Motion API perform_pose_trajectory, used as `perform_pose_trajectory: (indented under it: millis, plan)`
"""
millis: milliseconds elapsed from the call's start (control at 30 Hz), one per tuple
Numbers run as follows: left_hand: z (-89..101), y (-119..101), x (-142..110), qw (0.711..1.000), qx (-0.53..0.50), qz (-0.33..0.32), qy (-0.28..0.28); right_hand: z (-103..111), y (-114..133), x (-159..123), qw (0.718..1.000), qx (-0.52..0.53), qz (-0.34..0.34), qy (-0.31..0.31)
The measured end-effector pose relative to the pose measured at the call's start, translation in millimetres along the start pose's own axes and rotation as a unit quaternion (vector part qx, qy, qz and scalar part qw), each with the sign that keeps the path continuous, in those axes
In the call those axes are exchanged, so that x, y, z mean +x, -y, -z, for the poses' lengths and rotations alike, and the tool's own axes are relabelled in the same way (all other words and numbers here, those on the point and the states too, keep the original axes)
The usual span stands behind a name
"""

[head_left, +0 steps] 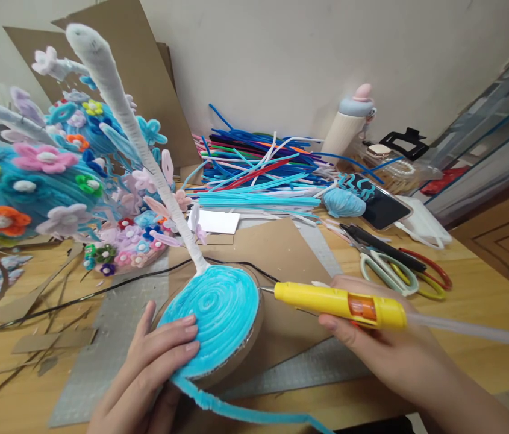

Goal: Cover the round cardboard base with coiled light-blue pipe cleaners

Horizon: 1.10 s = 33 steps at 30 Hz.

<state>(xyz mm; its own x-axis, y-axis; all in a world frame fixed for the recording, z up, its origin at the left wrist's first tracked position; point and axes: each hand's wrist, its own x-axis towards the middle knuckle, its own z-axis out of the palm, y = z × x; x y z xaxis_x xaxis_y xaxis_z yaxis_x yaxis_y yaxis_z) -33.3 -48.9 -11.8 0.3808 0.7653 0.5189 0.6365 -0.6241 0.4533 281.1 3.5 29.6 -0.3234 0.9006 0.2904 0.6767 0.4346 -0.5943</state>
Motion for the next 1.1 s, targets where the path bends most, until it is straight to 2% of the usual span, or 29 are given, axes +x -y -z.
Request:
perform_pose_trajectory:
  millis: [500,867,1100]
  plan:
    - [-0.8,-2.7,2.0,1.0,-0.008,0.011,-0.001,-4.2,-0.7,16.0,0.998,0.016,-0.051,0.041]
    - [-0.3,-4.9,4.3,1.0,-0.009,0.011,-0.009,-9.0,-2.2,26.9,0.99,0.074,-0.114,0.035]
    - [2.1,2.2,2.0,1.0,0.006,-0.018,0.014,-10.2,-7.0,30.9,0.987,-0.014,-0.153,0.056]
